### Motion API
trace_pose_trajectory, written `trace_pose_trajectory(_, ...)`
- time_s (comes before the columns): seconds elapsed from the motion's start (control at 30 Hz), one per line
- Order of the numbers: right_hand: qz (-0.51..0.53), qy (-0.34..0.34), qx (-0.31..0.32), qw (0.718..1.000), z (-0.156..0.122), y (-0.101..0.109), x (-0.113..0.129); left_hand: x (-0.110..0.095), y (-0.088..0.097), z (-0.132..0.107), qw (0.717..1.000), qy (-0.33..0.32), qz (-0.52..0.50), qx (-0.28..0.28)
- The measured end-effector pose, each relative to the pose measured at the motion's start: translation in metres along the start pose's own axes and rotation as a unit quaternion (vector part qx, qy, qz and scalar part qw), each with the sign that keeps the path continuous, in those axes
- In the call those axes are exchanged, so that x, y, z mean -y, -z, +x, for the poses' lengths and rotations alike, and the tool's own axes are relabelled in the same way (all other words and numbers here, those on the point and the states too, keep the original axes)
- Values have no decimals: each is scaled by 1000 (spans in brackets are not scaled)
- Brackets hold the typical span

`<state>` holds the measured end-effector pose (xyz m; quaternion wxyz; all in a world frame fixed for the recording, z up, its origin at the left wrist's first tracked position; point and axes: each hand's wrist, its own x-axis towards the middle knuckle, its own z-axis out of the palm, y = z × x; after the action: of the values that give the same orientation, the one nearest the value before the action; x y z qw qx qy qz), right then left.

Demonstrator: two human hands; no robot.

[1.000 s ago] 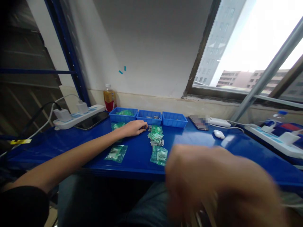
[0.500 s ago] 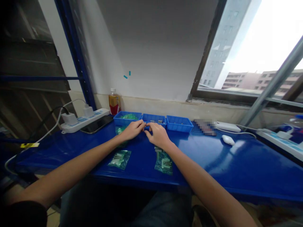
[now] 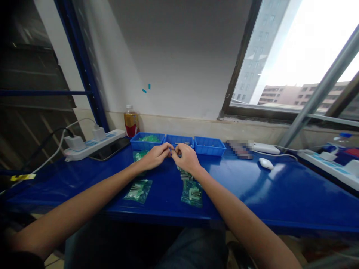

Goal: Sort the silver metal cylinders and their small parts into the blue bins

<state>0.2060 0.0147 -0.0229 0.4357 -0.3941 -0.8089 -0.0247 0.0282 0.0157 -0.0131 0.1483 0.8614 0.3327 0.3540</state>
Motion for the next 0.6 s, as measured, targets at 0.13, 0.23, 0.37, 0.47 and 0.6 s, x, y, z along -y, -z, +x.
trace_pose_trajectory(0.13,9,-12,0,1000,1,2,-1,-1,-1,0,998,-45,35,-4)
trace_pose_trajectory(0.23,4,-4,8,1000,1,1,1,-2,0,0,997,-55,56,-16)
trace_pose_trajectory(0.37,16,-4,-2,1000,0,2,4,-4,3,1,995,-44,87,-30)
trace_pose_trajectory(0.47,25,22,-2,999,-1,4,5,-6,4,1,994,-27,103,-30)
trace_pose_trajectory(0.6,20,55,2,998,0,8,6,-7,5,1,995,-17,97,-12)
